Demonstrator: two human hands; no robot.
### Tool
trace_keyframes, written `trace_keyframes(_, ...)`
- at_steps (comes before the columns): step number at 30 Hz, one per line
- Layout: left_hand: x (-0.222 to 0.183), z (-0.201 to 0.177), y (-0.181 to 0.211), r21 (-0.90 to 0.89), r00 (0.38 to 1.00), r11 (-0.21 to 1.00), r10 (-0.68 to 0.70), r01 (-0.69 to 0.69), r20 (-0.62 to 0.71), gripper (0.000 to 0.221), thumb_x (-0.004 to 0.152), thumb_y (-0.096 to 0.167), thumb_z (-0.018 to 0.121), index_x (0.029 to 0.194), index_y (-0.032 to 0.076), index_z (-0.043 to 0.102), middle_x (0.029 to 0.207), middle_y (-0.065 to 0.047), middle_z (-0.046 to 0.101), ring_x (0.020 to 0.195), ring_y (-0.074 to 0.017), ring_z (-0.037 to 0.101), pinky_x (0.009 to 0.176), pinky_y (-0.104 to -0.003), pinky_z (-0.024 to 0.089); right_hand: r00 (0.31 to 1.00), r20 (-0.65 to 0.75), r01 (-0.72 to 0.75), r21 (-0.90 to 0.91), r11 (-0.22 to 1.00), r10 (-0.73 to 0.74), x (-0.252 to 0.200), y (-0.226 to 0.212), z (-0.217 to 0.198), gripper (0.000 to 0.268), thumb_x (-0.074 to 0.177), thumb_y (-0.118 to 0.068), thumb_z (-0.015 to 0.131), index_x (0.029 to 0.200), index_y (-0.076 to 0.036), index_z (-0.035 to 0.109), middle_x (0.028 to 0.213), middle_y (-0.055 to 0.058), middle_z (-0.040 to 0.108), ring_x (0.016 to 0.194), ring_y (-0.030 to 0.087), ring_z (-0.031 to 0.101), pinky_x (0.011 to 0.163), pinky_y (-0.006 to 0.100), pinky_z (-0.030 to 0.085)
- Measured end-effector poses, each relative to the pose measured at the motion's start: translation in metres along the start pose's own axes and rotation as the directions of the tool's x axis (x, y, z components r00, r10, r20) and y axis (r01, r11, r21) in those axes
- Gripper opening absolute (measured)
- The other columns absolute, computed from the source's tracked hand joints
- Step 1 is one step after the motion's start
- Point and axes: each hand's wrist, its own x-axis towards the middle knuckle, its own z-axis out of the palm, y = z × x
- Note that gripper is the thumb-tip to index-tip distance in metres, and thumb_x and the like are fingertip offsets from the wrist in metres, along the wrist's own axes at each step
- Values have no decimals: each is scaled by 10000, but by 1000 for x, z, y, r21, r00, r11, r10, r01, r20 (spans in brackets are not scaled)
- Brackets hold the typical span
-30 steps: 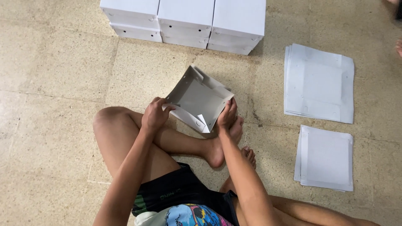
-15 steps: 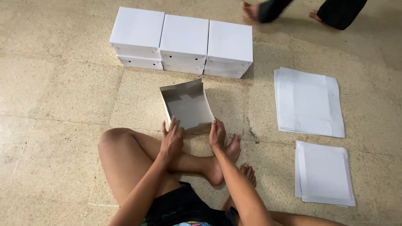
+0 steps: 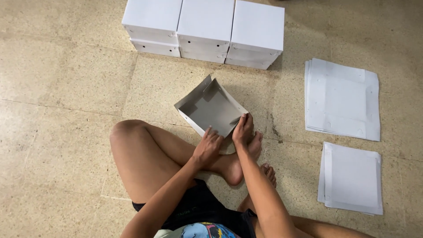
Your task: A person sits on the floor and manually assembles a cardboard box by folding its flaps and tucking them into place.
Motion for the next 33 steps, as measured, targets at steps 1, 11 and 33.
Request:
trace_keyframes(1,1,2,-3,-8,1000,1000,-4,4,7,307,774,193,735,1029,72,613,931,-139,697,1128,-280,643,1221,-536,227,1000,3,-7,-9,1000,7,3,3,-1,455,1107,-414,396,1360,-70,553,1316,174,612,1234,352,574,1064,479,432)
trace_keyframes(11,11,7,-32,-739,624,499,-769,453,-137,690,913,-111,567,1491,81,242,1581,-306,-2,1429,-600,164,1034,-614,476,961,175,223,-22,975,-216,-23,-40,-16,425,1096,-358,391,1236,-1,575,1095,234,601,1062,455,580,962,514,413)
trace_keyframes(33,-7,-13,-67,-355,849,811,-522,465,-82,118,934,121,632,1008,79,713,1395,-307,511,1086,-492,652,822,-521,592,949,244,233,-124,964,-198,-9,7,1,451,945,-107,523,1381,-5,472,1260,224,518,1173,446,520,998,573,456)
